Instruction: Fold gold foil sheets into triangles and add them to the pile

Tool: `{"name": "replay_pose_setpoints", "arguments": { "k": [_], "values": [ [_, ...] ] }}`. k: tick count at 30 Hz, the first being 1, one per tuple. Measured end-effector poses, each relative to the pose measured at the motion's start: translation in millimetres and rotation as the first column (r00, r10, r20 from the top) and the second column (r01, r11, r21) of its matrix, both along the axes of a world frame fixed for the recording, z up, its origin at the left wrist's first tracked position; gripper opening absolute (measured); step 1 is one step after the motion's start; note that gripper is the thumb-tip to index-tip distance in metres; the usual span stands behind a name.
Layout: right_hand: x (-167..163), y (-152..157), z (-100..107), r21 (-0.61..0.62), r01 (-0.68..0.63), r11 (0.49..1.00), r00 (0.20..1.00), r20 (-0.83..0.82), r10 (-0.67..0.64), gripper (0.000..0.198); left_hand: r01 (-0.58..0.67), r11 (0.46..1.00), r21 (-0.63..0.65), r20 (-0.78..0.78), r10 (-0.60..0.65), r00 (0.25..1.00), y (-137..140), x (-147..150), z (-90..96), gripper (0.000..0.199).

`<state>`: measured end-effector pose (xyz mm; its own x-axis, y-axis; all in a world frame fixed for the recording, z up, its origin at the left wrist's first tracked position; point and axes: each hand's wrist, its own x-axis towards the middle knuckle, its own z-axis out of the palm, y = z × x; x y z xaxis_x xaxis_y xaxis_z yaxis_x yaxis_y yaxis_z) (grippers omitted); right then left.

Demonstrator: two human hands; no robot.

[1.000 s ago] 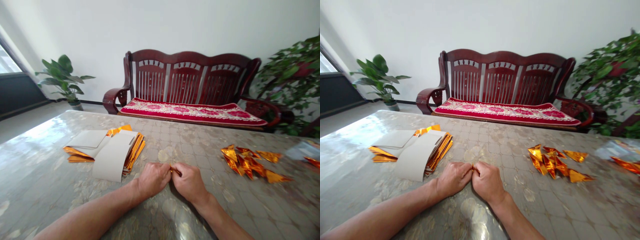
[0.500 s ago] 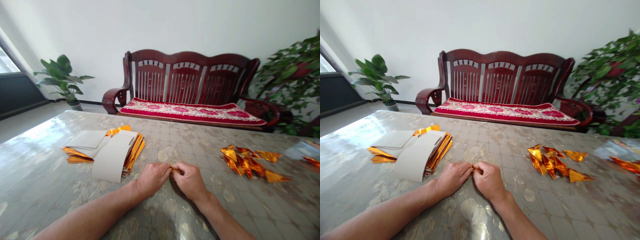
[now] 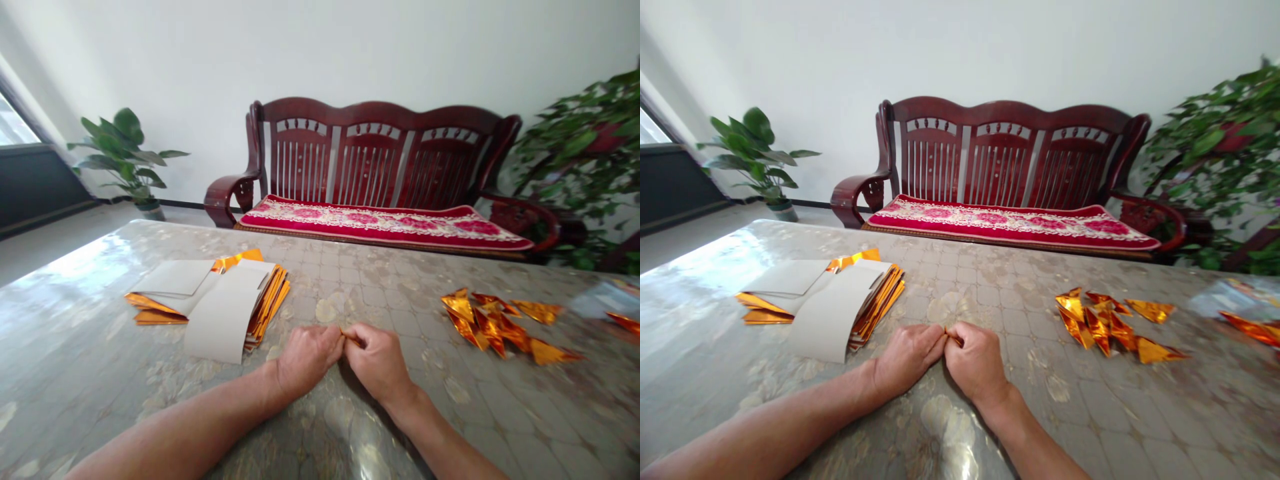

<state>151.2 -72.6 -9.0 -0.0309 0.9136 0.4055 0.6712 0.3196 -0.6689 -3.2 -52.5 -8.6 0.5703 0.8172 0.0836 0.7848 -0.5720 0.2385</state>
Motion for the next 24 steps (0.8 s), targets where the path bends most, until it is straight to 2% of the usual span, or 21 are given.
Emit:
{"name": "replay_pose_setpoints", "arguments": {
  "k": [6,10,17,24],
  "values": [
    [-3.7,-3.8,2.7,0.099,-0.004,0.995,1.0,-0.013,0.006,0.023,0.062,0.997,0.053,-0.027,-0.06,0.998,-3.8,-1.4,-0.4,0.021],
    [-4.3,-3.8,4.0,0.146,-0.017,0.989,1.0,-0.019,0.02,0.024,0.041,0.995,0.087,-0.004,-0.041,0.999,-2.4,-2.8,-3.1,0.02],
    [4.0,8.5,-1.3,0.093,-0.087,0.992,0.996,0.035,0.084,0.02,-0.016,1.0,0.009,0.195,0.014,0.981,9.8,-13.0,-6.8,0.02],
    [21.7,20.7,-11.0,0.122,-0.13,0.984,0.985,0.127,0.114,0.022,-0.04,0.999,-0.013,0.233,0.041,0.972,19.4,-20.6,-7.9,0.021]
  ]
}}
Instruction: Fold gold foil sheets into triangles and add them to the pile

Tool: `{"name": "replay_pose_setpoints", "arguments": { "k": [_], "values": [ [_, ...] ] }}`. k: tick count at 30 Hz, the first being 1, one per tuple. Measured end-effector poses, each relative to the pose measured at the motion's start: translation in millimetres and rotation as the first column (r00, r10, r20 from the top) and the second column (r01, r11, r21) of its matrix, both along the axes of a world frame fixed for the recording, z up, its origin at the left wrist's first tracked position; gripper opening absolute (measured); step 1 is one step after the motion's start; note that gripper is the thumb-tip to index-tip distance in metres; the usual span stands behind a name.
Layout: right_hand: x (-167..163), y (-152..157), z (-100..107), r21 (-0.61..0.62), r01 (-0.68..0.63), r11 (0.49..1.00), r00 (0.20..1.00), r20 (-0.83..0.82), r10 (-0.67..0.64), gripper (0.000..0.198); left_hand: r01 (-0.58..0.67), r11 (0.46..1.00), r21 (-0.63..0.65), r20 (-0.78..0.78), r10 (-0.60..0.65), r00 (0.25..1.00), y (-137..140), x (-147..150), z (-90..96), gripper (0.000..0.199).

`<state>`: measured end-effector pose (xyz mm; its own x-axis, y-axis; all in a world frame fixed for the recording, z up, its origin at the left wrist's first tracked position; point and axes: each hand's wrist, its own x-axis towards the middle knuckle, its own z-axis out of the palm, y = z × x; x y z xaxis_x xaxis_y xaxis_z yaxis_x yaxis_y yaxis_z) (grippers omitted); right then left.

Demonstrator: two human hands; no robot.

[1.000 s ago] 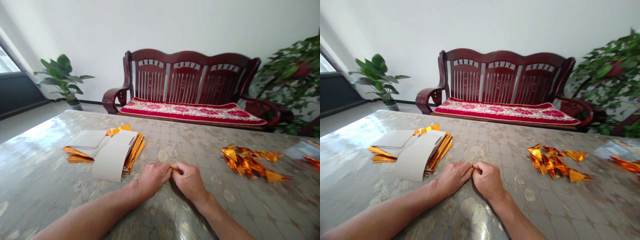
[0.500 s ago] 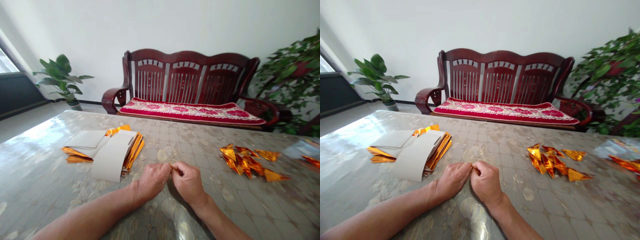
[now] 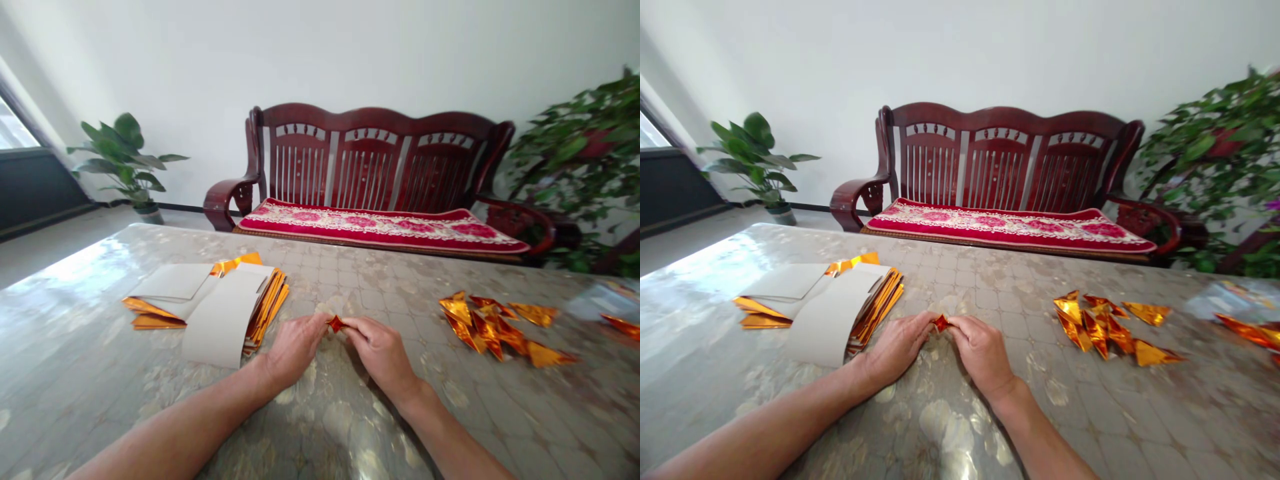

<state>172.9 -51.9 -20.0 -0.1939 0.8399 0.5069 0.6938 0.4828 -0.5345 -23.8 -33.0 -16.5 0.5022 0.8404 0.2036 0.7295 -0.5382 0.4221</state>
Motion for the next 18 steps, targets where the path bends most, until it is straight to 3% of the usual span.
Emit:
{"name": "replay_pose_setpoints", "arguments": {
  "k": [5,12,18],
  "values": [
    [6.8,1.7,0.3,-0.011,0.022,1.0,1.0,0.021,-0.022,0.02,-0.035,0.999,-0.019,-0.072,0.034,0.997,-0.1,-1.1,5.4,0.024],
    [6.4,0.6,3.8,-0.006,0.017,1.0,0.998,0.054,-0.017,0.018,-0.044,0.994,0.104,-0.015,0.046,0.999,1.1,-4.3,7.9,0.028],
    [7.5,0.6,1.8,-0.057,0.036,0.998,0.998,0.061,-0.033,0.015,-0.05,0.998,0.049,-0.016,0.05,0.999,2.4,-3.8,4.9,0.028]
  ]
}}
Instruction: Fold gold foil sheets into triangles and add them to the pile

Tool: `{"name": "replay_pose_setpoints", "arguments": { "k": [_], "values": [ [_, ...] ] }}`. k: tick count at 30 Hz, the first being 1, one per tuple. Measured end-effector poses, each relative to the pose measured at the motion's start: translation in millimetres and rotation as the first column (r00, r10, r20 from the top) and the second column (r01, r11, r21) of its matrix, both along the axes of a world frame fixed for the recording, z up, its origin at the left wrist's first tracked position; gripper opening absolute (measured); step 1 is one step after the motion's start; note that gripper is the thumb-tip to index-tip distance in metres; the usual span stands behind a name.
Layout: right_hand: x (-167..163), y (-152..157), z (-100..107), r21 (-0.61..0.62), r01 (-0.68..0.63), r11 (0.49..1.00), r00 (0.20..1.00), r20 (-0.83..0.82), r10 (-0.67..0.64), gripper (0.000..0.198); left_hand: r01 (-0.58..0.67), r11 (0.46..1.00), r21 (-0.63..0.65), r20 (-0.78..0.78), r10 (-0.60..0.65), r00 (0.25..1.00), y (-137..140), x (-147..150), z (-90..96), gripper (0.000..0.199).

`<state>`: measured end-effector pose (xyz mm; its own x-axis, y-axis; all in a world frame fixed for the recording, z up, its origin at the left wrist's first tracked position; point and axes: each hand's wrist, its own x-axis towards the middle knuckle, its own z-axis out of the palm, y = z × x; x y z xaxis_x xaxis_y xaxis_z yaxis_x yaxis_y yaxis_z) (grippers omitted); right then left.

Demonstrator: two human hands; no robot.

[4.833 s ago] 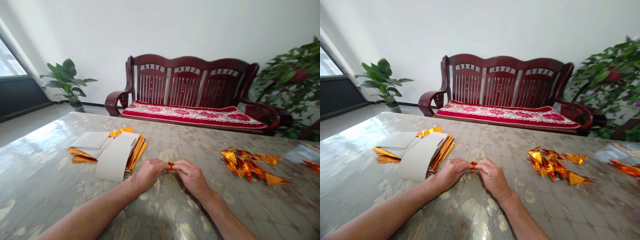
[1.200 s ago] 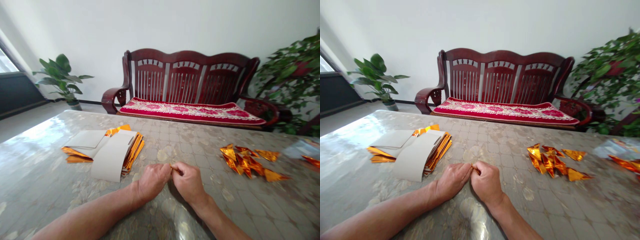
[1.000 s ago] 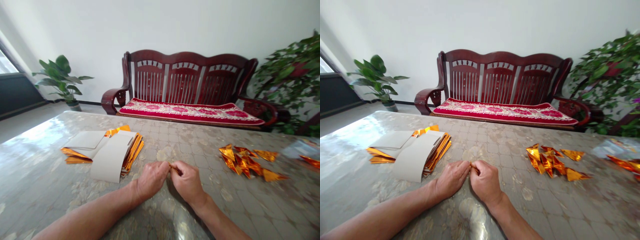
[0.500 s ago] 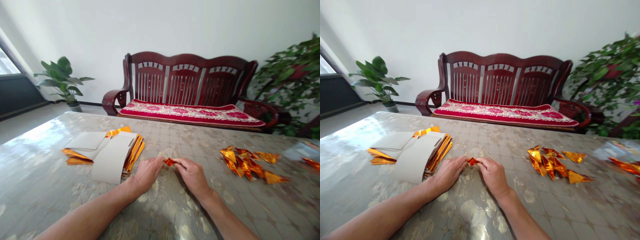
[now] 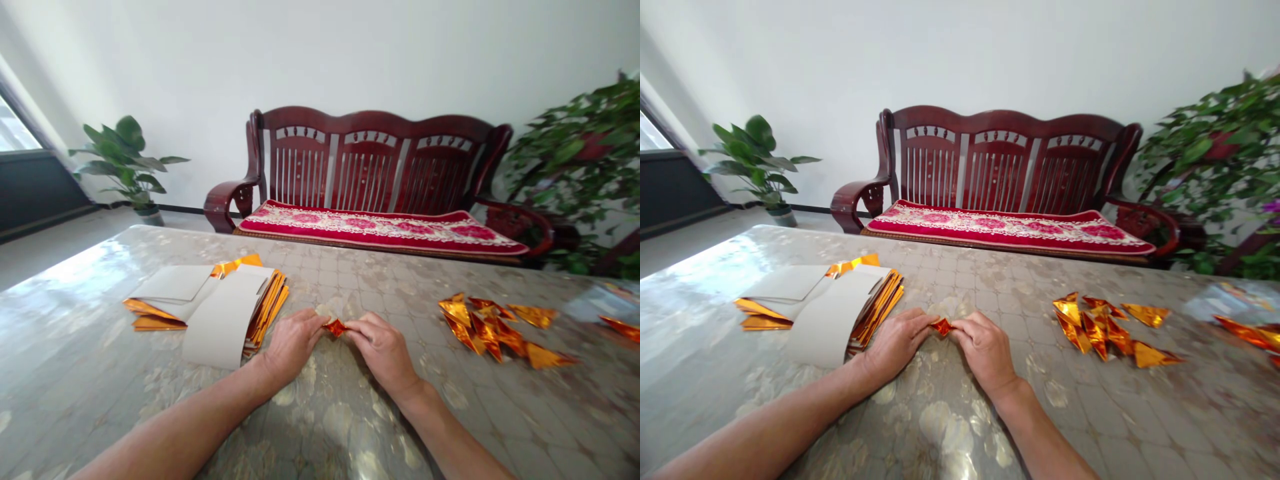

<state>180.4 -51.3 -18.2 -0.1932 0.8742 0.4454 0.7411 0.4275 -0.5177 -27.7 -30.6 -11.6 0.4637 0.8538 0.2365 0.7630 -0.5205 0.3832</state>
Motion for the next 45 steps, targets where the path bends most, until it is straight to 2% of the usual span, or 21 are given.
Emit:
{"name": "replay_pose_setpoints", "arguments": {
  "k": [4,8,13,17,24,28,32,37,45],
  "values": [
    [-0.9,0.3,-2.4,-0.021,0.002,1.0,1.0,0.015,-0.002,0.019,0.003,0.999,-0.036,0.008,-0.003,1.0,2.5,-1.1,-0.9,0.027],
    [-1.8,0.8,-4.3,-0.041,0.01,0.999,0.999,0.045,-0.008,0.02,-0.033,0.998,-0.047,-0.058,0.03,0.998,6.1,-2.8,1.1,0.034],
    [0.3,2.6,-6.1,-0.046,0.046,0.998,0.994,0.101,-0.041,0.017,0.002,0.999,-0.046,-0.139,-0.008,0.99,5.3,-3.7,5.5,0.037],
    [0.6,3.5,-7.5,-0.045,0.066,0.997,0.986,0.156,-0.058,0.017,0.012,0.999,-0.031,-0.147,-0.017,0.989,1.9,-2.3,7.1,0.033],
    [-4.1,2.1,-8.9,0.039,-0.056,0.998,0.99,0.128,0.05,0.018,0.008,1.0,-0.006,-0.113,-0.008,0.994,-1.0,2.0,0.0,0.03],
    [-2.9,3.7,-10.1,0.064,-0.041,0.997,0.992,0.123,0.033,0.021,0.015,1.0,0.013,-0.065,-0.014,0.998,0.2,2.5,-3.9,0.028],
    [-0.8,5.4,-11.6,0.056,-0.026,0.998,0.993,0.113,0.019,0.026,0.09,0.995,0.039,-0.035,-0.088,0.995,2.0,1.0,-7.5,0.025],
    [1.3,5.1,-10.8,0.058,-0.079,0.995,0.993,0.091,0.074,0.032,0.164,0.98,0.109,-0.066,-0.157,0.985,1.6,-0.1,-12.9,0.02],
    [-0.7,3.2,-5.2,0.048,-0.141,0.989,0.985,0.109,0.135,0.033,0.088,0.99,0.114,-0.059,-0.082,0.995,0.5,4.6,-14.0,0.027]
  ]
}}
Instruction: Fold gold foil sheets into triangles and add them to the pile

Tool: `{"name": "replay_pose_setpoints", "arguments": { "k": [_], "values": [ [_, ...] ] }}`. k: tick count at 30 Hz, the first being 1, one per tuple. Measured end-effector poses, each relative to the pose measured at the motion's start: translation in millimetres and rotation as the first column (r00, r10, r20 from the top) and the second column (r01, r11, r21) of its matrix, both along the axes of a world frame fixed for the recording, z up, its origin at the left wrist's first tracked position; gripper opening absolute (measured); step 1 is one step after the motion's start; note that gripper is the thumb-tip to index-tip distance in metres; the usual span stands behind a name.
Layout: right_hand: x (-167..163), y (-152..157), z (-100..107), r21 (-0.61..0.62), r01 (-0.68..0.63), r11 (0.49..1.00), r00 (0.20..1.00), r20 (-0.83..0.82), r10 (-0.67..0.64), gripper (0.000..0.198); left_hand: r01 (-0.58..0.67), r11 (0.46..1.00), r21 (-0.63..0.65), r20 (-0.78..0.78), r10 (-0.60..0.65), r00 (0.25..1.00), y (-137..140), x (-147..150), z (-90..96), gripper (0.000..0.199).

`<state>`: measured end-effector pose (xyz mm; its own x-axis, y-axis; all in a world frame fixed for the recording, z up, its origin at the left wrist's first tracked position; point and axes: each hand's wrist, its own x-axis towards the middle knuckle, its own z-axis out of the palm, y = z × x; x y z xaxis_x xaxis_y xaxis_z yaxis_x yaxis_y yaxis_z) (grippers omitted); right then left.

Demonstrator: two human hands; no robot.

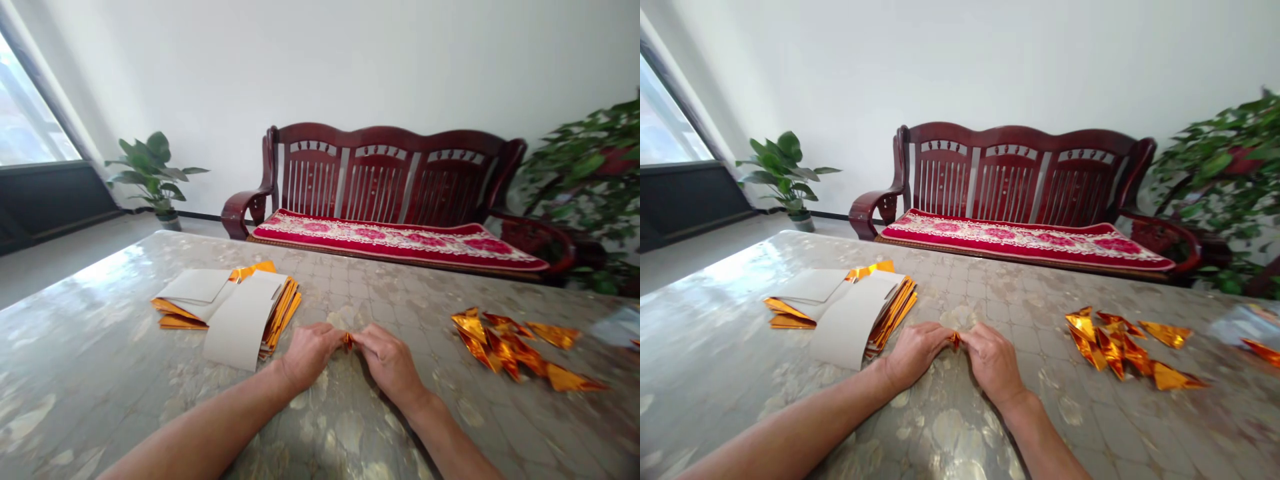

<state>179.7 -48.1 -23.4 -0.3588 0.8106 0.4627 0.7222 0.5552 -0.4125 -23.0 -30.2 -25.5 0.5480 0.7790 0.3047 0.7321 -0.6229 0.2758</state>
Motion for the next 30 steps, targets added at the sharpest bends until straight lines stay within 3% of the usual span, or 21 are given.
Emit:
{"name": "replay_pose_setpoints", "arguments": {
  "k": [8,30],
  "values": [
    [-4.4,-1.4,-5.8,0.027,0.036,0.999,0.999,0.013,-0.036,0.033,-0.006,1.0,0.029,-0.1,0.009,0.995,2.7,2.7,-7.7,0.018],
    [-10.7,-0.1,-8.0,0.093,0.149,0.984,0.977,0.14,-0.161,0.029,-0.024,0.997,-0.078,-0.209,0.007,0.978,2.2,8.6,6.0,0.021]
  ]
}}
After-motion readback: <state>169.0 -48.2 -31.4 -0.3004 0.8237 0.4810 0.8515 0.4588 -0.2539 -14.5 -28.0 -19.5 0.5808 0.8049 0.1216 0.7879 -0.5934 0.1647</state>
